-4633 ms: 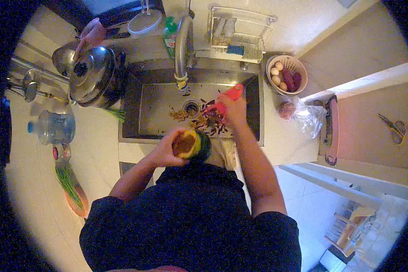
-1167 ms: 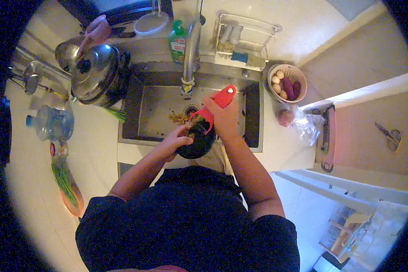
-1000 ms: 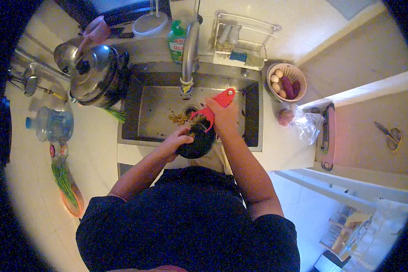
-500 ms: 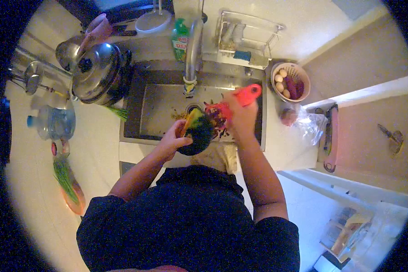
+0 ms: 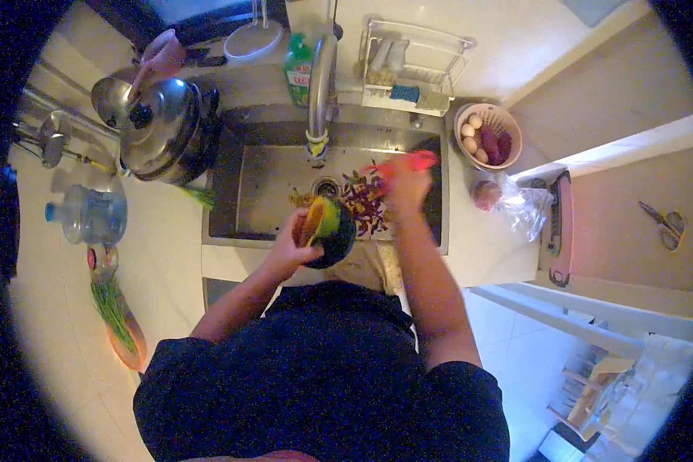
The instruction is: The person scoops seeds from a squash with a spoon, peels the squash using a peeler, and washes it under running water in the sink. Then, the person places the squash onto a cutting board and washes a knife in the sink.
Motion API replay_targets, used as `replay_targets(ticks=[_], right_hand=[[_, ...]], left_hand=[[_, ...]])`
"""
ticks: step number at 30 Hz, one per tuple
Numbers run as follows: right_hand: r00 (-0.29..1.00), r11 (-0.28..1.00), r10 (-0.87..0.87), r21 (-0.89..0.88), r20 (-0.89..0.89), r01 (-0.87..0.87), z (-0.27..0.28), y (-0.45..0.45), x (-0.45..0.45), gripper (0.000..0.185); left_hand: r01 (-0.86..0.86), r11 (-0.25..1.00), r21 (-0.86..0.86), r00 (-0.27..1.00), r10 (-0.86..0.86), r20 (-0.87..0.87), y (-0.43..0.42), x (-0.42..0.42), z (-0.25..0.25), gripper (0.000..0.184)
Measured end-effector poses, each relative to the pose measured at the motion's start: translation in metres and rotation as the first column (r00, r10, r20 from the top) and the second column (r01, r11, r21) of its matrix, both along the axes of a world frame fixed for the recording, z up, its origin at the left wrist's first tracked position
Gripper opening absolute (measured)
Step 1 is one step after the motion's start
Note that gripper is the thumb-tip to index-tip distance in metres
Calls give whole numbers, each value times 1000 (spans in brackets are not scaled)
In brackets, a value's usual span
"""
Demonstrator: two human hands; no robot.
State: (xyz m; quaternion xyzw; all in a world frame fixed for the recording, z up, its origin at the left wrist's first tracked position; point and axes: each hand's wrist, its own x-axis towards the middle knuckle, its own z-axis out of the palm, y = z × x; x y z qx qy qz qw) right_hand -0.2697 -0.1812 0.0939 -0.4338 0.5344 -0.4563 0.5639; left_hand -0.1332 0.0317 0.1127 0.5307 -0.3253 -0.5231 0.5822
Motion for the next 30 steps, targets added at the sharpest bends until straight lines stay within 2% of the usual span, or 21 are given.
replay_targets(ticks=[1, 2, 3, 5, 6, 9, 12, 15, 18, 19, 20, 23, 25, 28, 30], right_hand=[[993, 975, -77, 217, 92, 56, 44, -2, -14, 19], [967, 969, -210, 160, 145, 187, 42, -11, -23, 10], [990, 994, -101, -17, 102, 104, 43, -16, -26, 10], [990, 999, -10, -46, 138, 16, 36, -10, -28, 10], [987, 997, 29, -71, 159, -18, 54, 0, -21, 11], [918, 988, 156, -42, 365, -151, 95, 36, 6, 14], [898, 942, 334, -57, 287, -332, 98, 61, 26, 12], [966, 992, 121, 19, 227, -129, 47, 17, 13, 12], [973, 978, 161, 107, 166, -180, 41, 2, -19, 12], [975, 987, 150, 38, 163, -158, 38, 3, -17, 14], [964, 984, 164, 33, 209, -175, 37, 7, -18, 14], [923, 968, 228, 32, 310, -249, 86, 36, 3, 16], [890, 929, 319, 79, 325, -361, 91, 49, 11, 17], [842, 867, 285, 253, 459, -430, 83, 48, 20, 11], [866, 876, 285, 255, 410, -409, 54, 42, 20, 11]], left_hand=[[10, 1000, -20, 998, -11, -54, 2, 2, 7, 57], [13, 999, -42, 994, -17, -108, 5, 4, 14, 59], [2, 998, -64, 986, -13, -165, 7, 5, 18, 61], [-15, 1000, 26, 992, 18, -125, 6, 5, 20, 63], [-16, 998, 61, 995, 22, -101, 2, 7, 20, 64], [1, 999, 51, 994, 5, -109, -6, 3, 14, 65], [61, 998, 21, 984, -56, -170, -11, 1, 25, 67], [178, 980, -86, 945, -195, -261, -5, 5, 17, 70], [244, 966, -80, 940, -256, -224, 6, 4, 30, 72], [198, 977, -73, 942, -211, -262, 4, 2, 29, 73], [178, 983, -46, 959, -183, -216, 4, 3, 29, 73], [137, 990, 11, 989, -137, -58, -5, 6, 29, 72], [152, 988, 9, 987, -151, -53, -6, 5, 30, 72], [157, 987, 38, 987, -155, -38, -6, 7, 17, 74], [156, 987, 34, 984, -152, -95, -4, 6, 3, 74]])
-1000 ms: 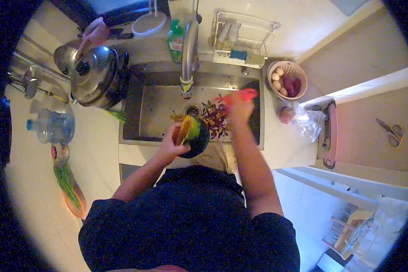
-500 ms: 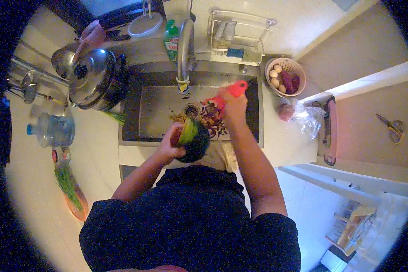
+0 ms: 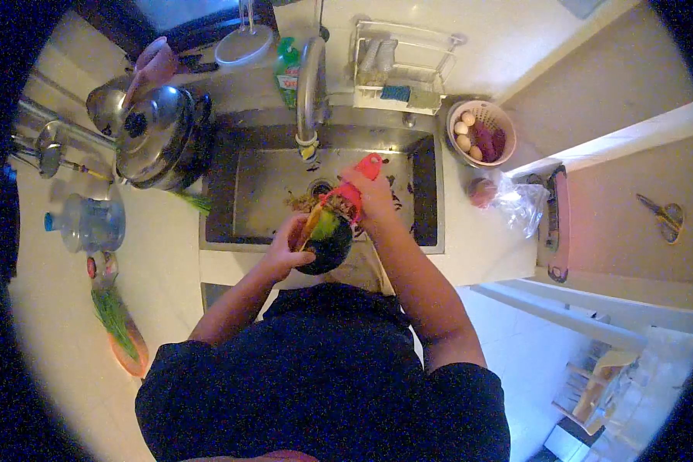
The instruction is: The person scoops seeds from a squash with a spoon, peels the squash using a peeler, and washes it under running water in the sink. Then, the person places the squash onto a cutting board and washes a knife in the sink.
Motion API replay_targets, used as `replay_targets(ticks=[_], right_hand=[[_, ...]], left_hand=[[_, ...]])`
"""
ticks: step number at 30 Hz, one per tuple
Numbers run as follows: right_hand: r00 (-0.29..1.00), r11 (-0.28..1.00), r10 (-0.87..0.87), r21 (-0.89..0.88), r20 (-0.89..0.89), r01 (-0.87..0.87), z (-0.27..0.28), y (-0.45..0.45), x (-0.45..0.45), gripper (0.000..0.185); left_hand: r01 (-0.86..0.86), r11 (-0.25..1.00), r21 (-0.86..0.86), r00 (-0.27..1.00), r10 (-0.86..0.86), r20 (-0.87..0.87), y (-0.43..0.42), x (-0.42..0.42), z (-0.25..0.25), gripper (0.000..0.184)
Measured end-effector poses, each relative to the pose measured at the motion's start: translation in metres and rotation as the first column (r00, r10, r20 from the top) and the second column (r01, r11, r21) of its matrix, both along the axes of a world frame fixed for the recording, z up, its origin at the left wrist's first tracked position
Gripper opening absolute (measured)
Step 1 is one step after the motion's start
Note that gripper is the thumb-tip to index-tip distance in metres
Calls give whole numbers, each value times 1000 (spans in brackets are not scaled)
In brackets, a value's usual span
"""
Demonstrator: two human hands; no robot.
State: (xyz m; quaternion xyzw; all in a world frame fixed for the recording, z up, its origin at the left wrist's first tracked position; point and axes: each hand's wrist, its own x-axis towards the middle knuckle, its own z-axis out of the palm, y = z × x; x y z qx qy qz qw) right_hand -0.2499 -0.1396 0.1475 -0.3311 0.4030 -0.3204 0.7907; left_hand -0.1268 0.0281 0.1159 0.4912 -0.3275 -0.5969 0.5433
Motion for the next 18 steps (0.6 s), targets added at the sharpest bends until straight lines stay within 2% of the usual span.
replay_targets(ticks=[2, 3, 4, 5, 6, 8, 9, 10, 11, 12, 15, 17, 18], right_hand=[[995, 995, -92, -34, -26, 92, -19, 3, 3, 11], [954, 955, -261, -185, -144, 233, -64, -18, -5, 11], [963, 966, -212, -186, -167, 180, -70, -31, -29, 11], [946, 949, -257, -233, -195, 210, -85, -34, -43, 11], [932, 930, -293, -292, -214, 225, -94, -41, -50, 11], [992, 990, -90, -116, -83, 80, -68, -45, -57, 11], [1000, 999, -6, -34, -2, 6, -58, -46, -58, 11], [959, 957, -67, -291, -275, -16, -62, -50, -56, 11], [843, 855, -195, -507, -502, -105, -71, -53, -55, 11], [667, 713, -365, -656, -649, -248, -77, -53, -53, 11], [718, 751, -413, -656, -561, -81, -20, -34, -45, 14], [926, 883, -285, -444, -249, 153, -2, -23, -42, 13], [966, 927, -255, -297, -52, 229, 8, -18, -39, 12]], left_hand=[[4, 1000, -7, 992, -5, -125, 6, -2, -8, 75], [46, 997, -61, 988, -54, -146, 9, -2, -1, 75], [87, 990, -115, 981, -105, -162, 11, 0, 14, 75], [120, 978, -170, 973, -150, -177, 14, 2, 26, 75], [66, 986, -152, 980, -93, -177, 11, 4, 33, 76], [-33, 994, -100, 984, 15, -178, 7, 7, 41, 78], [-18, 993, -120, 997, 9, -79, 3, 12, 34, 82], [-28, 992, -125, 999, 24, -34, 2, 12, 31, 84], [-36, 991, -126, 999, 37, 9, 3, 11, 29, 85], [-43, 991, -125, 997, 50, 53, 5, 10, 29, 87], [20, 972, -235, 921, 73, 382, 3, 14, 29, 84], [27, 967, -255, 857, 109, 504, 2, 12, 34, 82], [33, 963, -269, 816, 129, 563, -1, 12, 35, 81]])
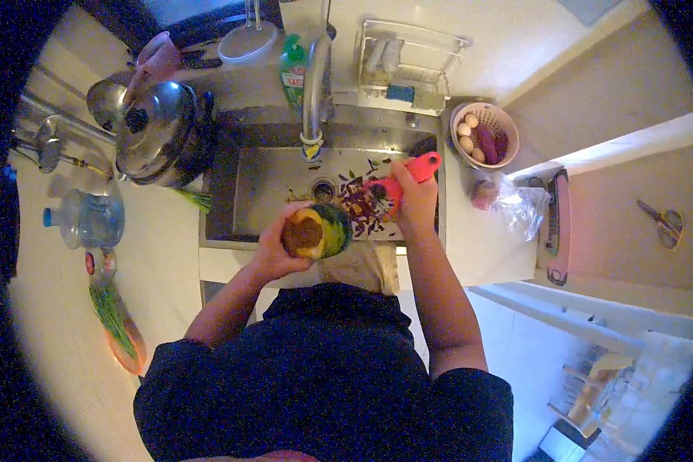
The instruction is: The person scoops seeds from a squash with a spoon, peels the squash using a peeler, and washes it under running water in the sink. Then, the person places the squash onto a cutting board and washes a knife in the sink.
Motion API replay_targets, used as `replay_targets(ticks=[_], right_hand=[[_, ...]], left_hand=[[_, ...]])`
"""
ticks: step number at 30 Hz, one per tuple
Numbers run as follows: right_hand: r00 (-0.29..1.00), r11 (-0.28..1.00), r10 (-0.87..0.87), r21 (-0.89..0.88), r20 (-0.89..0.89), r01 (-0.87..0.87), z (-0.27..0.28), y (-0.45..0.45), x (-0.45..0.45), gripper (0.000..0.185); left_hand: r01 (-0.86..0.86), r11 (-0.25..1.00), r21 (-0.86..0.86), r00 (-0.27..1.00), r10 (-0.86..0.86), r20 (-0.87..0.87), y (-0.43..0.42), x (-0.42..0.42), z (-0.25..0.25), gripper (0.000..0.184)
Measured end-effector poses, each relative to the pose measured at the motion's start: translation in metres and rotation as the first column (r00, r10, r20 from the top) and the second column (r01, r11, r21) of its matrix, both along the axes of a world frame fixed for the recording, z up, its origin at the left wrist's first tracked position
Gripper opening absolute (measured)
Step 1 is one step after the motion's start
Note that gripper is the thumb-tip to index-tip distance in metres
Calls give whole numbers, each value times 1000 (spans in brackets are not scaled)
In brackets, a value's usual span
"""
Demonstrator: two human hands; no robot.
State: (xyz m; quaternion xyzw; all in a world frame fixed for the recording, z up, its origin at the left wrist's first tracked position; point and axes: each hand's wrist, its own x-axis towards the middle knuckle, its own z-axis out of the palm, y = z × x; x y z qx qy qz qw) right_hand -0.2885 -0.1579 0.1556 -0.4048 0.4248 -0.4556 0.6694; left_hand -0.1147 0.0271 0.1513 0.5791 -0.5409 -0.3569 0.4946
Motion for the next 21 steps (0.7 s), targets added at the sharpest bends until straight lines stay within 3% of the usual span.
replay_targets(ticks=[3, 7, 12, 15, 16, 18, 21], right_hand=[[969, 983, 136, 92, 208, -158, 50, 27, 15, 11], [925, 963, 203, 104, 322, -247, 59, 38, 27, 12], [958, 978, 75, 168, 278, -126, 43, 22, 13, 12], [972, 985, -24, 169, 234, -16, 28, 15, 3, 11], [975, 986, -53, 166, 215, 17, 24, 14, -2, 12], [973, 983, -61, 183, 223, 20, 17, 13, -14, 12], [970, 955, -170, 270, 171, 120, 8, 13, -20, 12]], left_hand=[[-35, 993, -108, 999, 38, 21, -8, -2, 0, 80], [-17, 999, -36, 1000, 17, -17, -9, -2, 4, 77], [-30, 999, -32, 995, 26, -95, -2, -2, 2, 77], [-37, 998, 54, 960, 50, -275, 3, -1, -3, 70], [-2, 991, 133, 869, 68, -491, 3, -1, -5, 67], [114, 962, 248, 550, 147, -822, 1, -3, -13, 60], [329, 916, 228, 220, 161, -962, 1, -3, -11, 58]])
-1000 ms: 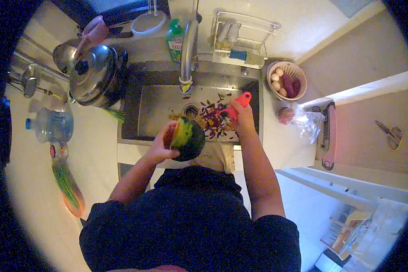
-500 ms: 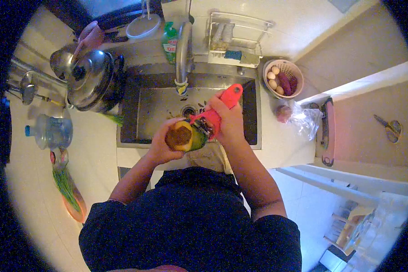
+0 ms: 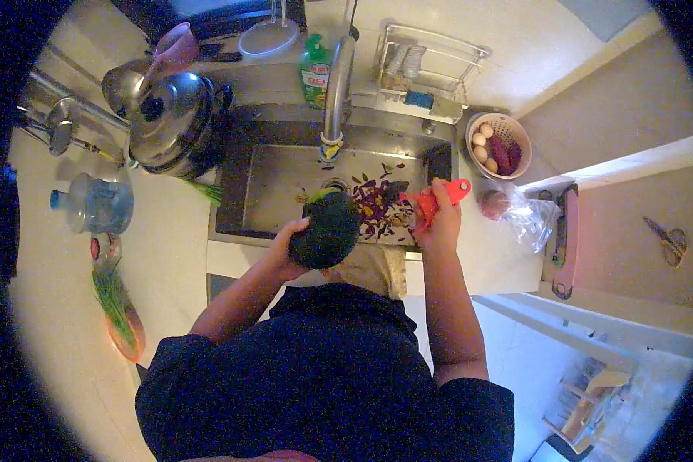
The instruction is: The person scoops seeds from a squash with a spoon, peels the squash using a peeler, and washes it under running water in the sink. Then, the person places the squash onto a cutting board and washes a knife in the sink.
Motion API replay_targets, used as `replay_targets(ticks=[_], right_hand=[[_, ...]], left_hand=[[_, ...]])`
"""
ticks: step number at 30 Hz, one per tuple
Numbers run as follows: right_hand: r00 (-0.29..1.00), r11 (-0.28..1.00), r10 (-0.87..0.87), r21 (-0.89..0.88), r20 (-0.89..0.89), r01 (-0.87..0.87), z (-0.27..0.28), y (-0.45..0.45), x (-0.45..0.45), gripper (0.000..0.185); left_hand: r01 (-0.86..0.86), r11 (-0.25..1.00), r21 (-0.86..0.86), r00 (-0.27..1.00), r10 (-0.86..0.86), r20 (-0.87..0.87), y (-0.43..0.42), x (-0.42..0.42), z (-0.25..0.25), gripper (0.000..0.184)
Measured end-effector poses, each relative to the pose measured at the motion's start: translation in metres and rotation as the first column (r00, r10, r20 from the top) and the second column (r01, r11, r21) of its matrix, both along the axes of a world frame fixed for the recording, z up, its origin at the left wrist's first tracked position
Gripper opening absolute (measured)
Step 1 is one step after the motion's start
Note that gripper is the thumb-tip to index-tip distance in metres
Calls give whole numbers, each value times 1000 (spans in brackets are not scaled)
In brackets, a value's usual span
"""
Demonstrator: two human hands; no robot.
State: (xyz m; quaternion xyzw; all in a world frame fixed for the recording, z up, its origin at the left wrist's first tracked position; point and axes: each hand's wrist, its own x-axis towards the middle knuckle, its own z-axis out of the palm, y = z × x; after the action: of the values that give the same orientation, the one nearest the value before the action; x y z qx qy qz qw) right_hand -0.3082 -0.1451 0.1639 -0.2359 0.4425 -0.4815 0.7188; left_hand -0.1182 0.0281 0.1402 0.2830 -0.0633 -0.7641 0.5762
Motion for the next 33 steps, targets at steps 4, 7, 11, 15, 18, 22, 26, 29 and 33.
replay_targets(ticks=[4, 7, 11, 15, 18, 22, 26, 29, 33], right_hand=[[998, 998, 51, 35, -47, -50, -15, 6, -14, 13], [998, 998, 44, 39, -40, -42, -20, 9, -19, 15], [997, 997, 65, 50, -28, -64, -17, 13, -28, 15], [998, 999, 42, 37, -51, -40, -16, 15, -32, 15], [998, 998, 30, 63, -57, -26, -20, 15, -36, 14], [998, 996, 32, 84, -60, -26, -26, 17, -41, 13], [995, 997, 49, 59, -82, -44, -25, 19, -41, 13], [995, 997, 77, 37, -67, -75, -23, 19, -43, 11], [995, 996, 75, -43, -61, -78, -33, 18, -45, 10]], left_hand=[[27, 985, 168, 982, 5, -191, -4, -6, 7, 64], [57, 986, 157, 955, -8, -296, -7, -6, 1, 67], [77, 985, 152, 909, -6, -417, -10, -7, -8, 65], [69, 988, 136, 897, -2, -442, -10, -10, -6, 64], [7, 979, 205, 956, 54, -290, -11, -14, -2, 60], [-181, 971, 157, 963, 142, 230, -11, -22, -7, 60], [-145, 987, -62, 656, 143, 741, -12, -24, -14, 73], [-85, 973, -216, 450, 231, 862, -11, -29, -14, 77], [-29, 973, -227, 219, 228, 949, -9, -31, -10, 78]])
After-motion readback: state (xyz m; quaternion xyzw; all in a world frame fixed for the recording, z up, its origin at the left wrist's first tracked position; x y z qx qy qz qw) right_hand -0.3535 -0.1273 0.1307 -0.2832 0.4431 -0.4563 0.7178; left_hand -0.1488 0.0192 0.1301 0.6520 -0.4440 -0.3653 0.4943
